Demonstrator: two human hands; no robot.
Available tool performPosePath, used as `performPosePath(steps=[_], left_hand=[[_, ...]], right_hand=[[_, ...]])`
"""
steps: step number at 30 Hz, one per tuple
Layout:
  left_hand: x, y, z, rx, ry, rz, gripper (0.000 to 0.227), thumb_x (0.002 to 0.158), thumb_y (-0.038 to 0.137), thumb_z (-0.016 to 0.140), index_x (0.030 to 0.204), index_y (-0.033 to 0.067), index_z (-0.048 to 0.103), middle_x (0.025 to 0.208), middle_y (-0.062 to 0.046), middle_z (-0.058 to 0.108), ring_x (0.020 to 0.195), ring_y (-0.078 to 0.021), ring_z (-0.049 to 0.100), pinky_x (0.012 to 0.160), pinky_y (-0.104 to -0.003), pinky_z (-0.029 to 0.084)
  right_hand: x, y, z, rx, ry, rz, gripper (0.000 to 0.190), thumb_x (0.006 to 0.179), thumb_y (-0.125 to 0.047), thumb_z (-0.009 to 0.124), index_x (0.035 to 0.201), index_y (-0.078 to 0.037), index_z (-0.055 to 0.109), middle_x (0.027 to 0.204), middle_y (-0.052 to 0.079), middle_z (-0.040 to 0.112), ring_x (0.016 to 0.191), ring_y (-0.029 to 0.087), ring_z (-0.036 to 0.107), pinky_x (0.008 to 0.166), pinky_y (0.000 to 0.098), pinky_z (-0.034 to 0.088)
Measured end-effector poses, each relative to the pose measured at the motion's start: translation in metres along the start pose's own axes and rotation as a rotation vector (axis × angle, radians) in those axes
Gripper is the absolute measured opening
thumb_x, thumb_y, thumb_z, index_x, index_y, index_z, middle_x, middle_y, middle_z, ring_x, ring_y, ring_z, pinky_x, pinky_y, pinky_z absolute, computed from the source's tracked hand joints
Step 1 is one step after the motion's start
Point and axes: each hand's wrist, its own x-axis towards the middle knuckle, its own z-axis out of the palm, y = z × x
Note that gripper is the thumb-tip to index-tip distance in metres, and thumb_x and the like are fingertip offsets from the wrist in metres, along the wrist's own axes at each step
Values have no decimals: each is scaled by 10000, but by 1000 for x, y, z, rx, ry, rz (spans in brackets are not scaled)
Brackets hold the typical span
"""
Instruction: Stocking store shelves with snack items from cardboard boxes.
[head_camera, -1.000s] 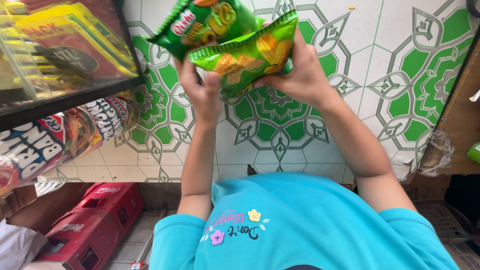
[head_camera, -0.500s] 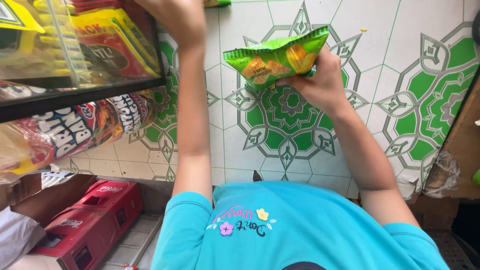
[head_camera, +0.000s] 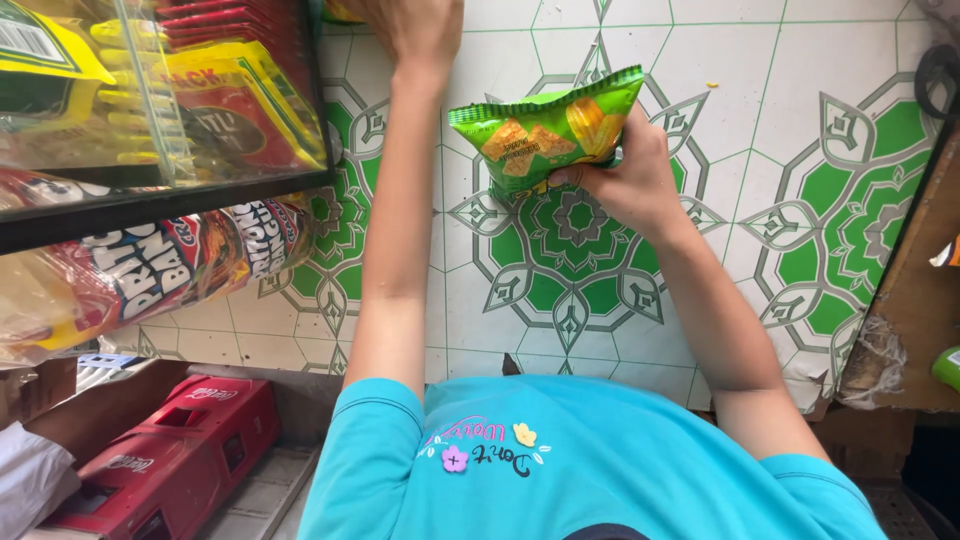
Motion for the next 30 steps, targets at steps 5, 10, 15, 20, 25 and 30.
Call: performPosePath(steps=[5, 10, 15, 20, 25, 30], left_hand=[[18, 16, -19, 125, -54, -34, 968, 973, 642, 512, 1518, -89, 186, 1553, -436, 125, 1479, -582, 77, 1219, -724, -24], [37, 20, -16, 477, -830, -289, 1066, 1120, 751, 331, 1645, -119, 7, 1686, -418, -59, 1553, -574, -114, 1239, -666, -125], [10, -2, 4, 190, -464, -196, 1005, 1094, 729, 327, 1653, -13, -56, 1684, -362, -150, 1573, -517, -187, 1275, -662, -126], [5, 36, -74, -195, -52, -116, 971, 1081, 720, 296, 1663, 60, -113, 1667, -223, -219, 1573, -422, -205, 1298, -601, -60], [-33, 58, -150, -1211, -316, -247, 828, 1110, 689, 328, 1623, 42, 271, 1687, -236, 291, 1557, -299, 290, 1334, -425, 202], [-56, 71, -198, -1408, -605, -287, 826, 1029, 631, 508, 1572, 28, 355, 1432, -195, 624, 1343, -259, 589, 1215, -407, 425]], right_hand=[[2, 2, 0, 1, 19, 2, 572, 772, -48, 955, 1206, 12, 587, 1099, 106, 764, 1046, 204, 753, 917, 346, 606], [1, 4, 0, 22, 5, 8, 561, 766, -48, 957, 1190, 7, 593, 1105, 95, 760, 1055, 198, 752, 917, 341, 613], [2, -2, -2, 1, 12, 15, 543, 743, -45, 961, 1155, 7, 611, 1084, 94, 756, 1030, 195, 748, 893, 336, 610], [2, 0, -1, 16, 18, 6, 519, 756, -44, 952, 1149, 8, 618, 1090, 90, 758, 1037, 187, 748, 897, 331, 615], [0, 4, 0, 31, 31, 47, 518, 763, -55, 948, 1149, 12, 607, 1069, 88, 762, 1018, 178, 752, 887, 333, 615], [3, -4, 0, 8, 22, 4, 545, 763, -50, 951, 1178, 19, 606, 1087, 100, 755, 1028, 190, 747, 892, 338, 611]])
